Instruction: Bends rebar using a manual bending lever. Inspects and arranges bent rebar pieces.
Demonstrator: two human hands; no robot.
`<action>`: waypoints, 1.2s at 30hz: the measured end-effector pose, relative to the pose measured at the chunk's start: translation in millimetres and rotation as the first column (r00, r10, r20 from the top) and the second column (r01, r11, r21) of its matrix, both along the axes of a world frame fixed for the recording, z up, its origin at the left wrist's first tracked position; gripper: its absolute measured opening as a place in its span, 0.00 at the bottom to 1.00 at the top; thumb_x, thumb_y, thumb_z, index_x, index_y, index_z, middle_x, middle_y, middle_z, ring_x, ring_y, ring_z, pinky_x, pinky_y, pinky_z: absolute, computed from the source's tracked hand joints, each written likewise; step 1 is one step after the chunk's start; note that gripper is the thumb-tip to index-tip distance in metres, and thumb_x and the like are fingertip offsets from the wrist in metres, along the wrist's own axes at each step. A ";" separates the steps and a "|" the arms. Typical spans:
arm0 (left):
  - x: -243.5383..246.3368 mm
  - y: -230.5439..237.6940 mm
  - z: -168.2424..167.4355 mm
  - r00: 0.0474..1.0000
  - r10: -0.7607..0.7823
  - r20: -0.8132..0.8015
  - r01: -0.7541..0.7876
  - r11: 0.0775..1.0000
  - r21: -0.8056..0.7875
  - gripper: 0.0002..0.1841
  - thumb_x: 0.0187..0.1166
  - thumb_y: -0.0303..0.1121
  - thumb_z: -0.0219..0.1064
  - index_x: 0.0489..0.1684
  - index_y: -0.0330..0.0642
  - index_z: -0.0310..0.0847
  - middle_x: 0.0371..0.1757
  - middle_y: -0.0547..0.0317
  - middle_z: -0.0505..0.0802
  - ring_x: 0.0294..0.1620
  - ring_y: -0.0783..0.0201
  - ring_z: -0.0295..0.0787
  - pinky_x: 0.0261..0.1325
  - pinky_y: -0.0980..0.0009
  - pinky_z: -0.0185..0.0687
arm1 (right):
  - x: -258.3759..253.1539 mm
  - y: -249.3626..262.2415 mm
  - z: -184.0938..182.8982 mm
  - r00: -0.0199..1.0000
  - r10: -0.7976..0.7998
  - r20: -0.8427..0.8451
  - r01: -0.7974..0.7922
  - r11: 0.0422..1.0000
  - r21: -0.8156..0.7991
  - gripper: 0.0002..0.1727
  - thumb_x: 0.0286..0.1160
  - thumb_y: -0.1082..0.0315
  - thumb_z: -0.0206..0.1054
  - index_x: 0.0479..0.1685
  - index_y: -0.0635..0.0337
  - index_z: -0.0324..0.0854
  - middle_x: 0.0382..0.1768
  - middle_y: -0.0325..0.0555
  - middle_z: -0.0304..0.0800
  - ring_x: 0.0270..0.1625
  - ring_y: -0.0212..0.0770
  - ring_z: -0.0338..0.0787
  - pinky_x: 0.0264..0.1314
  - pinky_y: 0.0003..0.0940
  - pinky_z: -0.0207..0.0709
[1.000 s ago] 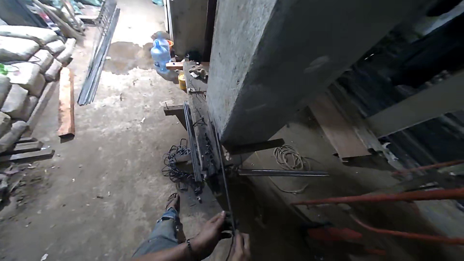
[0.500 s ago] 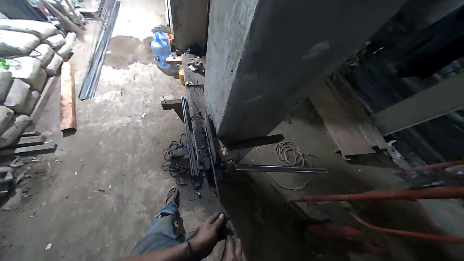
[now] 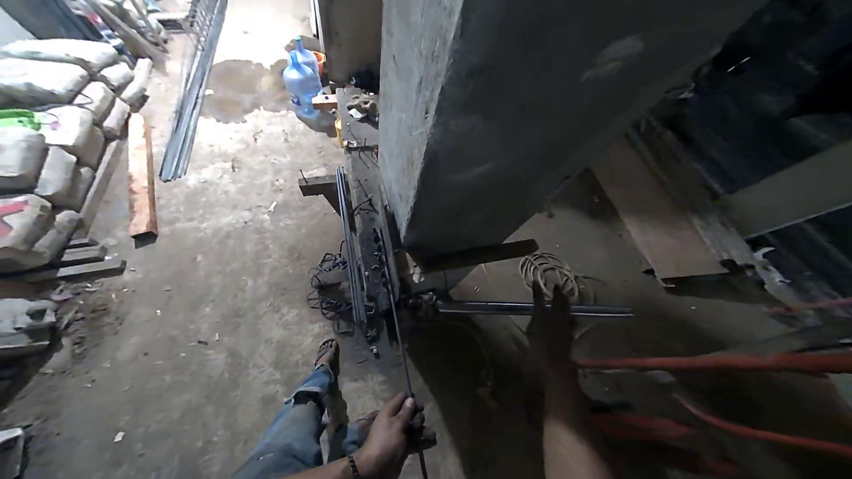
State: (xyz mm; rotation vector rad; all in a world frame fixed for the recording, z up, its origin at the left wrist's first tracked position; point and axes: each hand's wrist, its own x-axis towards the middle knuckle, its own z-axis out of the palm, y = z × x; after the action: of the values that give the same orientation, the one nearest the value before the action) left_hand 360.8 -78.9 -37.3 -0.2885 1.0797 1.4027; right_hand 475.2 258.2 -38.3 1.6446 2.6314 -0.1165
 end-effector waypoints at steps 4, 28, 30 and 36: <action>2.5 1.5 6.0 1.000 0.018 -0.025 -0.019 0.999 -0.036 0.15 0.97 0.35 0.42 0.51 0.36 0.72 0.28 0.56 0.83 0.28 0.59 0.87 0.44 0.57 0.93 | 11.7 73.0 -40.1 0.969 0.158 0.191 -0.122 0.975 -0.187 0.25 0.77 0.66 0.71 0.75 0.55 0.80 0.87 0.63 0.66 0.92 0.69 0.55 0.87 0.82 0.41; -22.6 -12.0 -11.4 0.982 -0.115 -0.148 0.109 0.993 -0.045 0.14 0.97 0.35 0.44 0.53 0.35 0.72 0.29 0.55 0.82 0.27 0.58 0.86 0.42 0.55 0.94 | 298.0 -229.2 -43.7 0.791 -0.605 0.091 0.608 0.760 -0.230 0.26 0.80 0.70 0.67 0.77 0.70 0.75 0.69 0.79 0.81 0.74 0.80 0.79 0.74 0.77 0.68; -32.2 -16.6 -15.0 0.975 -0.167 -0.146 0.169 0.986 0.003 0.14 0.97 0.35 0.44 0.53 0.34 0.71 0.30 0.53 0.82 0.28 0.57 0.87 0.42 0.55 0.94 | 290.5 -253.0 -44.2 0.791 -0.610 -0.041 0.605 0.790 -0.099 0.20 0.68 0.77 0.75 0.61 0.72 0.85 0.59 0.80 0.87 0.68 0.81 0.83 0.70 0.78 0.71; -75.3 -47.5 -21.2 0.939 -0.332 -0.095 0.341 0.935 0.102 0.15 0.97 0.36 0.44 0.49 0.35 0.72 0.29 0.54 0.82 0.26 0.57 0.86 0.42 0.55 0.93 | 255.0 -353.1 -42.3 0.602 -0.798 0.004 0.796 0.600 -0.082 0.20 0.71 0.75 0.74 0.63 0.71 0.85 0.65 0.75 0.85 0.77 0.75 0.77 0.84 0.68 0.61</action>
State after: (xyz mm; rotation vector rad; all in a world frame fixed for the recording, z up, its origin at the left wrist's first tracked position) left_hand 285.5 -126.4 -58.4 0.0375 1.0480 1.1688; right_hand 730.2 -94.9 -80.6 2.6604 1.6295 -0.2583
